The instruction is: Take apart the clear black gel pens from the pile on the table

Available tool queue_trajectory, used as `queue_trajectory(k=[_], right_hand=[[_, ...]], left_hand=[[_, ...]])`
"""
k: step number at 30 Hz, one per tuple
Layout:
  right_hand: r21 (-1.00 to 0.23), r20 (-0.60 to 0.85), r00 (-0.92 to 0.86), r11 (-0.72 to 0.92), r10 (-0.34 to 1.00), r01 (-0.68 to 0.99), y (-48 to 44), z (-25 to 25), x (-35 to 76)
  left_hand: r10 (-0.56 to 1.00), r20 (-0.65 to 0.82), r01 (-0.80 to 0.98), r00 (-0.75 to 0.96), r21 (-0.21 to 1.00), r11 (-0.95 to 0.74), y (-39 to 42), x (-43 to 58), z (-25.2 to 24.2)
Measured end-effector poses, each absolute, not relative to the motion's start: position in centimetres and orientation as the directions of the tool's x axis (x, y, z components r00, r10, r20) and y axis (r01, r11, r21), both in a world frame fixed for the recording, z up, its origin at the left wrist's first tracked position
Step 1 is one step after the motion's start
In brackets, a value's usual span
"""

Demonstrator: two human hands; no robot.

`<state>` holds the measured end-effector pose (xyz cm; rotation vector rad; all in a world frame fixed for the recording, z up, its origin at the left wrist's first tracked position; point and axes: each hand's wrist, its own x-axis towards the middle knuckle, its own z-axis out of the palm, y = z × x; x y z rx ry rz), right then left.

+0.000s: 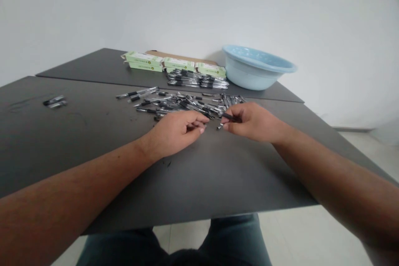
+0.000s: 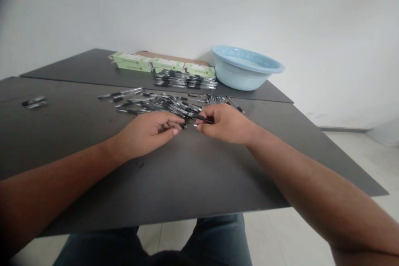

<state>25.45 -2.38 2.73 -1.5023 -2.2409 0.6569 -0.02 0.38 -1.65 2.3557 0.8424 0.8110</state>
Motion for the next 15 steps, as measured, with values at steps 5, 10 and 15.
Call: queue_trajectory(k=[5,10,15], right_hand=[[-0.692,0.029,-0.403,0.310,0.915,0.653,-2.9,1.4,22.4],[-0.802,-0.019,-0.369,0.206,0.929,0.561,-3.0,0.4,22.3],[-0.881,-0.056,-0.351,0.120,0.935,0.458,-3.2,0.0,22.3]], left_hand=[[0.679,0.378,0.265,0.629,0.717,-0.645,-0.6,0.2,-1.6],[0.653,0.388,0.258,0.650,0.695,-0.671,-0.7,0.2,-1.4],[0.601,0.456,0.389,0.657,0.477,-0.788,-0.6,0.3,-1.1]])
